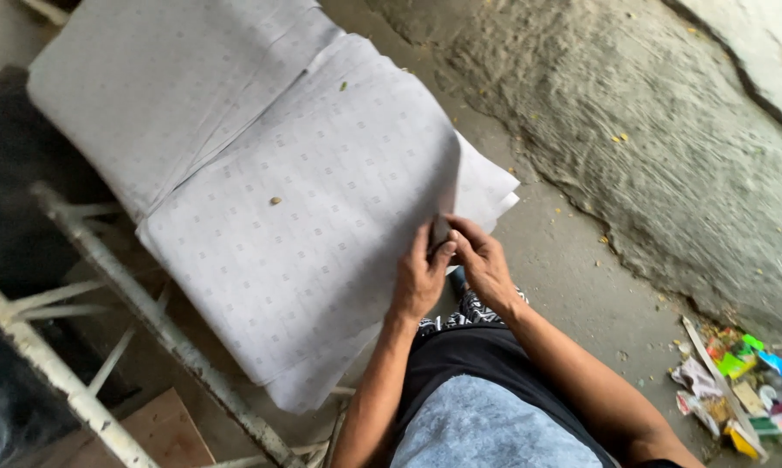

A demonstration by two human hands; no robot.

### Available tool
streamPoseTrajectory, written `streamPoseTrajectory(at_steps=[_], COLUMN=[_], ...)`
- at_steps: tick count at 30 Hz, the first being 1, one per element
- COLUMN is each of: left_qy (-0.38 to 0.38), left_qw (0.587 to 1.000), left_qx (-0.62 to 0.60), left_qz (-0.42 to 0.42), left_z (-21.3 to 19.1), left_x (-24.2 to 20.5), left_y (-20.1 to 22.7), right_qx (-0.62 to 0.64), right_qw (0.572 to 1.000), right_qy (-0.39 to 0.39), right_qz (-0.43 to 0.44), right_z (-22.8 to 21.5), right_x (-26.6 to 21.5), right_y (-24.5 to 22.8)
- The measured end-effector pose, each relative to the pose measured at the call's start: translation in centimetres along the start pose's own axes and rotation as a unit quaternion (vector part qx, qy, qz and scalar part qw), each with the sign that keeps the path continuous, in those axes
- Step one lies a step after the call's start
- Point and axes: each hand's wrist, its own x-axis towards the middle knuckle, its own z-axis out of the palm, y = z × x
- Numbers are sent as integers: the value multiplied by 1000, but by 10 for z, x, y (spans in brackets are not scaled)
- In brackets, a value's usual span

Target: Folding and tucking fabric pieces on a work surface

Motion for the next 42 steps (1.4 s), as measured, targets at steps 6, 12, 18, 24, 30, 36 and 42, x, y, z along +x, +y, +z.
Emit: streamPoseTrajectory(at_steps=[6,12,18,24,30,36,42], left_qy=[70,263,275,246,213,179,173], left_qw=[990,956,947,955,962,967,964], left_qx=[105,132,143,149,157,173,182], left_qz=[-56,19,85,73,62,62,91], left_z=[-11,-53,-71,-53,-37,-19,-14], left_x=[13,27,17,11,14,12,19], left_y=[-14,-36,6,16,23,18,16], right_qx=[-42,-302,-388,-381,-404,-472,-337], right_qw=[994,944,907,912,900,875,932], right_qy=[-105,99,142,151,157,98,-19], right_qz=[-12,-92,-78,-32,-49,-38,132], right_z=[-9,-80,-73,-87,-85,-96,-104], right_x=[3,37,41,48,42,47,53], right_y=[-1,49,48,58,40,38,20])
